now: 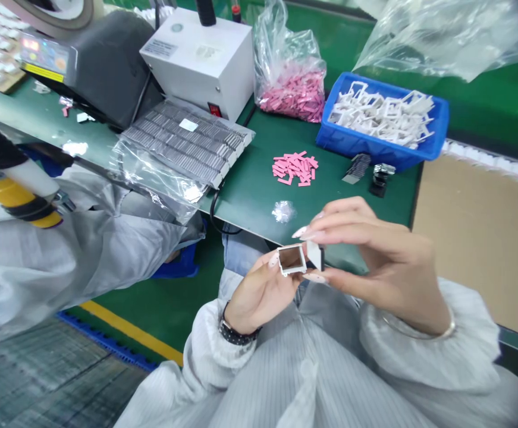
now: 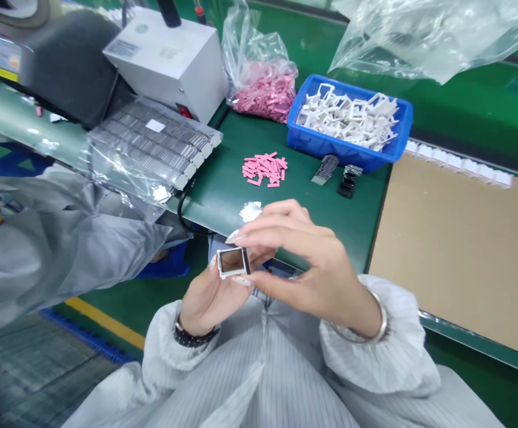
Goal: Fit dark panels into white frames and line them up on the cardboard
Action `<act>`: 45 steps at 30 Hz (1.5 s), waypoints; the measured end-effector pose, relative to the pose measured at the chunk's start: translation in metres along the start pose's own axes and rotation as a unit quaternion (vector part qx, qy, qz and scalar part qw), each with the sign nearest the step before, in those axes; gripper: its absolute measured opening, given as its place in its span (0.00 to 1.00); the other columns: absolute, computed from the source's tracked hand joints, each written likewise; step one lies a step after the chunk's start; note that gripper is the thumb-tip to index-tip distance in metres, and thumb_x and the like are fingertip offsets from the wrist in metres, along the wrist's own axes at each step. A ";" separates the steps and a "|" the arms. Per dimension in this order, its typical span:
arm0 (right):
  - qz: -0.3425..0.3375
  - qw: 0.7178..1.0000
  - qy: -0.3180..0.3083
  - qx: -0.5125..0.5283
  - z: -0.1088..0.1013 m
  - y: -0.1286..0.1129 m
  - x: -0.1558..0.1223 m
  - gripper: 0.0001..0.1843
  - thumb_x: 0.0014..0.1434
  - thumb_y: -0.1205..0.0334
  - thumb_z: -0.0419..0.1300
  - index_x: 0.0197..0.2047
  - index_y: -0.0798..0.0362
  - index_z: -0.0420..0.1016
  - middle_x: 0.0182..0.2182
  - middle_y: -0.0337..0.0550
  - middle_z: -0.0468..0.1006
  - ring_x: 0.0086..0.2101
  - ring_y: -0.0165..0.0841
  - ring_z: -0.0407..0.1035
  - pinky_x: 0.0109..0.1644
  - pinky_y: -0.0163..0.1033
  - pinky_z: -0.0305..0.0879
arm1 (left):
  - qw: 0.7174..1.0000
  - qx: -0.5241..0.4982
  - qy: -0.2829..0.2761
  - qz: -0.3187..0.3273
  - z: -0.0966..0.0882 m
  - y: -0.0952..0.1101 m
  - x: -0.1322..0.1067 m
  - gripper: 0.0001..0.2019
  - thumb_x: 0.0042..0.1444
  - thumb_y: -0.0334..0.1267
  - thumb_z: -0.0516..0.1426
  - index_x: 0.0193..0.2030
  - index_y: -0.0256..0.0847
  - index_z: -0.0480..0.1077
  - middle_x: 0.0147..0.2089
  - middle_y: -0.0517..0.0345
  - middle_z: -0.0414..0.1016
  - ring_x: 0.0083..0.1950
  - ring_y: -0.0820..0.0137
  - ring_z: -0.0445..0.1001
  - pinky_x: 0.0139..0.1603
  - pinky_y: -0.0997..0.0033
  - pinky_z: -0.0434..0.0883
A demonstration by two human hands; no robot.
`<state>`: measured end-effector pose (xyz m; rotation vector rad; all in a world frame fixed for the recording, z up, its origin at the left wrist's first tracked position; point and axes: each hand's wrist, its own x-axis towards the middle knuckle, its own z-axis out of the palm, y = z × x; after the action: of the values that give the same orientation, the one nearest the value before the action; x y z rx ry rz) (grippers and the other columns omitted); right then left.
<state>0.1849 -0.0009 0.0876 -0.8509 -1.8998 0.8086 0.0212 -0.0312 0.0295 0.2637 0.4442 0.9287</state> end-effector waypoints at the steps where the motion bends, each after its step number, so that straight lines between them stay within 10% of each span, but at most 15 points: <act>1: 0.010 1.000 0.001 0.022 0.004 0.002 -0.001 0.20 0.51 0.68 0.68 0.48 0.43 0.77 0.39 0.40 0.80 0.44 0.39 0.70 0.48 0.50 0.68 | 1.000 -0.003 0.002 -0.005 0.001 -0.001 0.001 0.17 0.51 0.48 0.63 0.43 0.40 0.78 0.46 0.50 0.79 0.57 0.56 0.71 0.57 0.59 0.65; 21: 0.180 0.972 -0.005 0.149 0.018 0.010 -0.013 0.19 0.50 0.57 0.70 0.47 0.46 0.78 0.50 0.46 0.77 0.52 0.40 0.69 0.54 0.49 0.68 | 0.998 -0.049 -0.010 -0.040 0.003 -0.009 0.004 0.17 0.49 0.49 0.65 0.40 0.39 0.77 0.40 0.51 0.78 0.60 0.55 0.67 0.62 0.56 0.61; 35: 0.362 0.904 -0.014 0.227 0.023 0.007 -0.011 0.10 0.52 0.60 0.67 0.39 0.51 0.81 0.31 0.42 0.81 0.27 0.30 0.74 0.28 0.35 0.73 | 0.998 -0.031 0.035 -0.032 0.000 -0.015 0.006 0.17 0.45 0.45 0.68 0.40 0.40 0.74 0.41 0.54 0.75 0.55 0.58 0.68 0.54 0.60 0.63; 45: 0.363 0.922 0.006 0.133 0.026 0.009 -0.010 0.13 0.53 0.57 0.66 0.41 0.54 0.82 0.28 0.43 0.81 0.26 0.30 0.73 0.26 0.33 0.71 | 0.995 -0.072 0.049 -0.046 -0.012 -0.022 0.009 0.14 0.47 0.44 0.67 0.39 0.41 0.76 0.42 0.55 0.76 0.43 0.68 0.71 0.41 0.70 0.65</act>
<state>0.1680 -0.0094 0.0659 -1.3998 -1.3931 1.4582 0.0363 -0.0362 0.0077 0.0662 0.4740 0.8805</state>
